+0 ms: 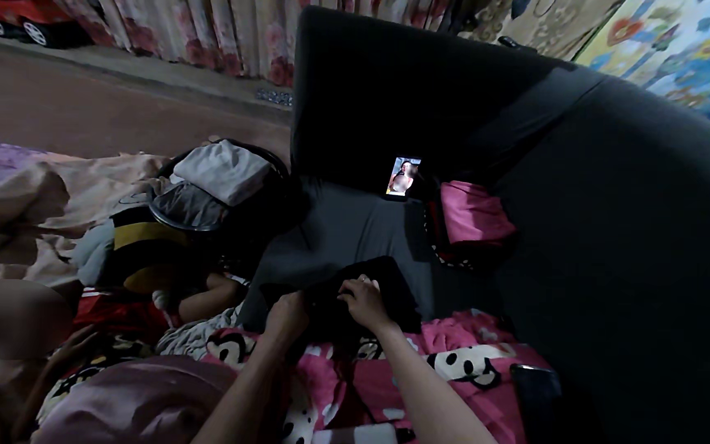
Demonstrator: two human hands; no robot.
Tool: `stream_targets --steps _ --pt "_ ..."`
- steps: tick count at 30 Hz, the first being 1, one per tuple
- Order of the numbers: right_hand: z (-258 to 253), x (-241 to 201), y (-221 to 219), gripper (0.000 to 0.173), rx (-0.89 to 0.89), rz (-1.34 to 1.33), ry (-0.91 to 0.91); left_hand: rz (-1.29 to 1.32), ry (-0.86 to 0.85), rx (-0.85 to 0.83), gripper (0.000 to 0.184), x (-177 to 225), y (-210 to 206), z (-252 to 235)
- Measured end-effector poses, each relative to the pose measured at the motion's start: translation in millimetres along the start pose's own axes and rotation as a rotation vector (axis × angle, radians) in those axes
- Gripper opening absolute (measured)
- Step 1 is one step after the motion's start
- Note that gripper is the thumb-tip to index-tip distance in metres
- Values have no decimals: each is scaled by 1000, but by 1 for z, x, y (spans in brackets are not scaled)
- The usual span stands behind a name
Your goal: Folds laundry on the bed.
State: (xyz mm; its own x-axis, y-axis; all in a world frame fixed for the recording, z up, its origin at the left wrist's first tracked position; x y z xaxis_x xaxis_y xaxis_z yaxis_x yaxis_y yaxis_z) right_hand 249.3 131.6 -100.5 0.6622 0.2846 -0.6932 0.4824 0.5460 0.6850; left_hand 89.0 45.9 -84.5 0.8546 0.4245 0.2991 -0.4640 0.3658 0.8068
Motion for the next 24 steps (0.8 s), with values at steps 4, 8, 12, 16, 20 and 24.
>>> stream_targets --steps 4,8,12,16,20,24 --pt "-2 0 8 20 77 -104 -26 -7 172 50 29 -40 34 31" --pt "-2 -1 7 20 88 -112 -22 24 199 59 32 -93 54 48" --pt "3 3 14 27 81 -210 -31 110 85 126 33 -94 47 46" --pt "10 13 26 36 134 -386 -11 150 84 253 73 -85 38 49" --pt "10 13 25 28 146 -397 -33 1 132 82 82 -73 17 37" --pt "9 11 22 25 162 -388 -23 -14 191 106 65 -66 20 28"
Point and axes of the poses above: each hand's wrist, its own z-axis away from the middle knuckle, its own y-axis out of the back of the hand, x = y × z, the point moved 3 cm from there along -z, towards the middle knuckle, and after that the axes turned 12 degrees about -z, right-handed, at the moved point
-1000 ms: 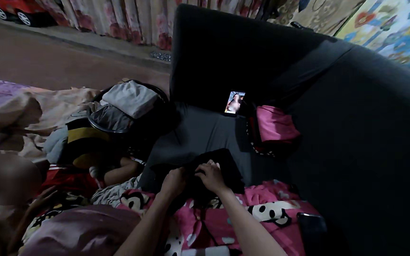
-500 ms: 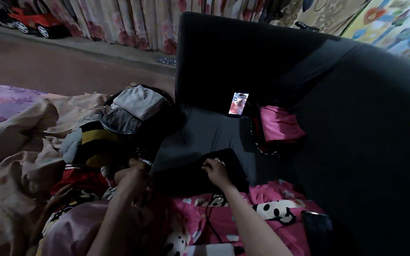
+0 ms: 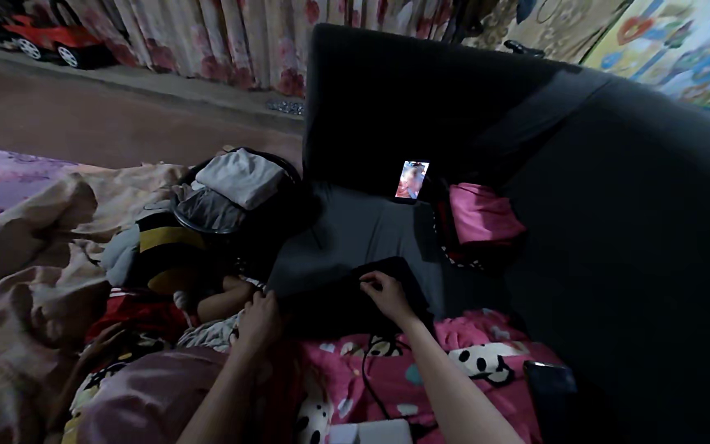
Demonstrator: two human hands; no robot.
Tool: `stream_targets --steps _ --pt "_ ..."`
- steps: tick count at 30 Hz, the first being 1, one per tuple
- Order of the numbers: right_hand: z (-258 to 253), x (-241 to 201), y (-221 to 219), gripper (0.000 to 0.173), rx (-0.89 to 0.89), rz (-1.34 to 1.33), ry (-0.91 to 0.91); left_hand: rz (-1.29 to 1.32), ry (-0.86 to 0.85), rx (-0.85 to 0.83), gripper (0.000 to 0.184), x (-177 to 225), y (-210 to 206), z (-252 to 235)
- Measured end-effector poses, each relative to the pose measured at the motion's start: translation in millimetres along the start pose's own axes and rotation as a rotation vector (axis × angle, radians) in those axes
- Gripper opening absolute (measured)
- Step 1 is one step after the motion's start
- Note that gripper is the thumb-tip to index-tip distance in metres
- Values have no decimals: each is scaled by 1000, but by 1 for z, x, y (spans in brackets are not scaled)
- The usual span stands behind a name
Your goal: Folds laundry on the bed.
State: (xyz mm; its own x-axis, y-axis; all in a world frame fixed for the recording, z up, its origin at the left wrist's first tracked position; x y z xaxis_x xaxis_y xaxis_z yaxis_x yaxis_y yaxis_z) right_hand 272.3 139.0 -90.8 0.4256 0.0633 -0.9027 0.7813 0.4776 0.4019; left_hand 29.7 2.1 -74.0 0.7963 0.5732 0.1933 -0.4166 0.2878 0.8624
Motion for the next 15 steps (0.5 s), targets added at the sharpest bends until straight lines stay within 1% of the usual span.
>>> stream_targets --steps 3,5,8,10,11,12,14,15 --pt "2 -2 3 27 -8 9 -4 154 -41 64 53 6 13 5" --pt "5 -9 1 31 -26 23 -27 266 -53 86 49 11 20 12" --pt "13 -29 -10 39 -49 79 -51 326 -37 123 53 13 24 16" --pt "23 -48 -25 46 -83 114 -30 351 -28 91 56 13 23 13" --pt "29 -57 -35 51 -115 126 -19 403 -55 82 54 13 24 13" --pt "35 -66 -46 61 -159 146 -18 500 -120 94 50 15 24 15" --pt "46 -82 -67 86 -211 195 16 763 -344 122 41 24 26 20" --pt "49 -88 -72 89 -198 187 52 895 -478 104 41 31 28 24"
Point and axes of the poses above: each hand's wrist, its own z-axis away from the middle knuckle, its own y-axis out of the back of the hand, x = y × z, the point moved 3 cm from there along -z, towards the middle knuckle, and after that the axes turned 12 degrees about -z, right-handed, at the moved point
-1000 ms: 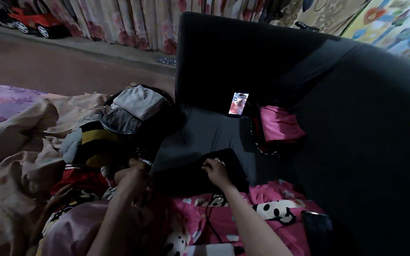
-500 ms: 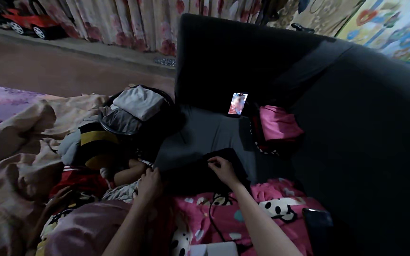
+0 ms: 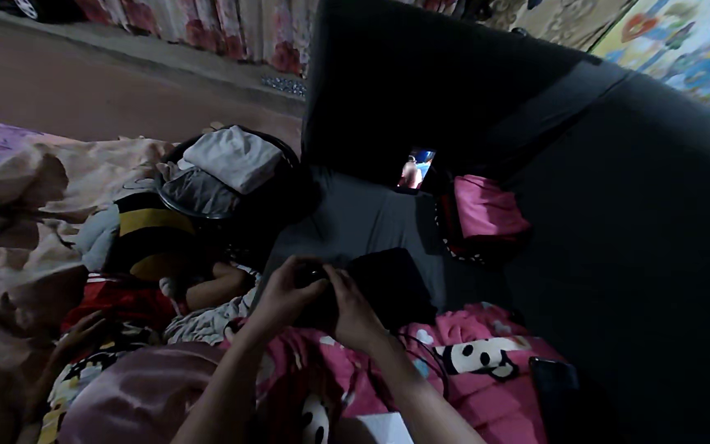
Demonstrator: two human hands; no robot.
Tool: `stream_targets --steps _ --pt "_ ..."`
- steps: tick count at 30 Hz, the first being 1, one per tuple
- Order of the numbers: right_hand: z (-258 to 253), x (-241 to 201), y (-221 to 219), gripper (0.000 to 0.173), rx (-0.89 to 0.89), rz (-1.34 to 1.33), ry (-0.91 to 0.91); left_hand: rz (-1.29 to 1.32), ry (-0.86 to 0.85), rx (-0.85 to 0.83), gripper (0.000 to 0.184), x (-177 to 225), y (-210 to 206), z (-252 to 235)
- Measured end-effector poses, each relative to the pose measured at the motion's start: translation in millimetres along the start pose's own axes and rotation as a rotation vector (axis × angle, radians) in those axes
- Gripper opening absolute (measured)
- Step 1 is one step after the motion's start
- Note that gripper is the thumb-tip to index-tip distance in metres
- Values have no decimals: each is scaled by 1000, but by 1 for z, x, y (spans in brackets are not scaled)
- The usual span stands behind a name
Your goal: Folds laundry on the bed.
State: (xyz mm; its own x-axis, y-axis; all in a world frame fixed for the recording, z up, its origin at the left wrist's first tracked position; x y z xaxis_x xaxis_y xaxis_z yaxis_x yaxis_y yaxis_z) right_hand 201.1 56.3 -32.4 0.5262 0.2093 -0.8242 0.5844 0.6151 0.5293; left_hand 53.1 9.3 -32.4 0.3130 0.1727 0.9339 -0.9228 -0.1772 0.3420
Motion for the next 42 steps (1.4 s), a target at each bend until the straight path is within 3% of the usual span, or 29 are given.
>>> stream_targets --steps 2,4,6,10,12,14,17,20,23,25,28,31,33,36,39,42 --pt "2 -8 7 65 165 -91 91 174 -112 -70 50 9 -5 2" --pt "3 -10 28 33 385 -133 114 210 -107 -57 51 9 -2 3" --pt "7 2 59 31 520 -132 53 191 -58 18 47 -2 1 -4" --pt "11 73 119 35 737 -220 -116 -7 189 58 35 -28 -5 -18" --pt "17 105 134 42 741 -197 -289 -267 255 0 33 -33 -9 -20" --pt "25 108 136 57 742 -61 -397 -578 332 -79 35 -28 -7 -18" --pt "36 76 115 52 833 222 -172 -826 458 -178 43 -33 -5 -9" --pt "23 53 79 37 597 258 2 -848 507 -208 57 -38 -15 -3" --pt "-3 61 47 39 246 250 -107 -830 487 -172 56 -39 -26 -4" --pt "-13 71 35 43 146 346 -157 -821 505 -144 57 -39 -28 -5" --pt "-14 73 40 39 154 345 -152 -832 529 -146 60 -41 -25 -7" --pt "-2 79 72 39 381 207 -119 -835 521 -147 61 -39 -25 -9" --pt "13 88 100 50 554 231 -241 -850 512 -151 62 -40 -27 -11" --pt "23 120 127 73 543 65 -497 -849 493 -186 58 -40 -27 -15" --pt "27 116 133 57 551 45 -542 -681 420 -185 42 -36 -26 -21" --pt "30 75 119 44 633 18 -398 -497 397 -132 39 -37 -25 -20"
Point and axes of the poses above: each hand's wrist, its own z-axis away from the middle knuckle, its own y-axis out of the back of the hand, x = y × z, the point moved 3 cm from there along -z, towards the middle knuckle, and after that the axes turned 12 degrees about -z, right-handed, at the moved point
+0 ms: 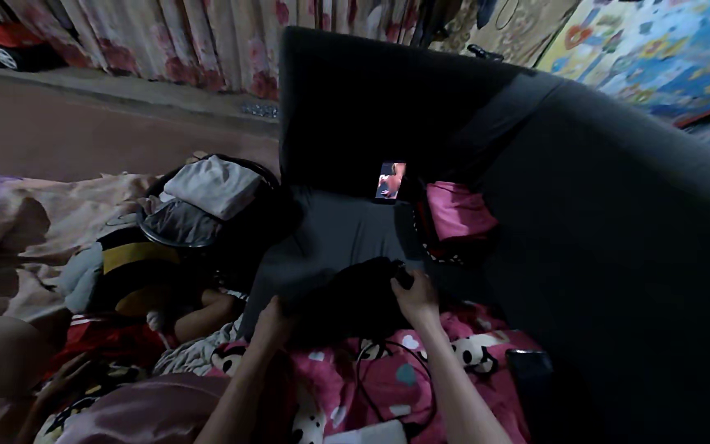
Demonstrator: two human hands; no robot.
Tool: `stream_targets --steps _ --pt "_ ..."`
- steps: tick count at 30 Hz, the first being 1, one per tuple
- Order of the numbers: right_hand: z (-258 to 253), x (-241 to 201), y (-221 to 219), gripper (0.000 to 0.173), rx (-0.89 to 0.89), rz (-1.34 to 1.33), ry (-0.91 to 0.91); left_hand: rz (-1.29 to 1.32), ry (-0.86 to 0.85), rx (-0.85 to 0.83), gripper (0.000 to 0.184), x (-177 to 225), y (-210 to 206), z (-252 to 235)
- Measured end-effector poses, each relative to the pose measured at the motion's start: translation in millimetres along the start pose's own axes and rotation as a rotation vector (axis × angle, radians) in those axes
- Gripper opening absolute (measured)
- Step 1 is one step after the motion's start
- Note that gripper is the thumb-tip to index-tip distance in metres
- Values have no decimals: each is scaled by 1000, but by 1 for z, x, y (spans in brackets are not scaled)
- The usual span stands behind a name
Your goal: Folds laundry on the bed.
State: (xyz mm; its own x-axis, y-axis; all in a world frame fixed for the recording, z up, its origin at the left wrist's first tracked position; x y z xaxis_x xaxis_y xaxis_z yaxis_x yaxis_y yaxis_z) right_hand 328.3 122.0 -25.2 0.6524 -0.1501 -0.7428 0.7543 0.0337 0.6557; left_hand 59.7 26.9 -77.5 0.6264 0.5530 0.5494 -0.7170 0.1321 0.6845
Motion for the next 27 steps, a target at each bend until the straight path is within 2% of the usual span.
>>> stream_targets --steps 2,5,7,8,9,13,17,19,23,27 --pt "29 -34 -12 42 -52 -94 69 103 12 16 41 -5 0 -1" --pt "71 -74 -40 47 -362 -165 210 200 10 -14 43 -12 -2 -5" --pt "84 -82 -62 54 -616 -178 257 288 -23 -5 37 -13 -2 0" --pt "87 -82 -69 56 -679 -172 266 326 -29 6 28 -11 -3 5" --pt "91 -82 -74 55 -694 -152 274 317 -18 -17 28 -12 -1 7" --pt "95 -68 -84 59 -623 -63 265 321 -29 -33 25 -11 4 11" --pt "99 -56 -96 104 -604 46 228 386 -167 -73 25 -3 6 7" --pt "99 -55 -104 113 -553 18 255 397 -285 -86 30 6 10 10" --pt "103 -60 -108 103 -446 12 290 428 -391 -94 37 15 9 15" --pt "88 -60 -96 71 -289 -115 327 585 -490 -120 48 17 8 15"
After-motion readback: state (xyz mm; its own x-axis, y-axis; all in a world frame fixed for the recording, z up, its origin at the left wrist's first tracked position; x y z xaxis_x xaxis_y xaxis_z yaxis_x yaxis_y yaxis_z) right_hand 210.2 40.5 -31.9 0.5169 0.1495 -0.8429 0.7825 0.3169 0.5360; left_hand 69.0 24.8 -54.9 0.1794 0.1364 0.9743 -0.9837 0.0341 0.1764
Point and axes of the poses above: each hand's wrist, its own z-axis away from the middle knuckle, its own y-axis out of the back of the hand, x = y × z, the point moved 3 cm from there along -z, towards the middle knuckle, and after that the axes turned 12 degrees about -z, right-handed, at the moved point
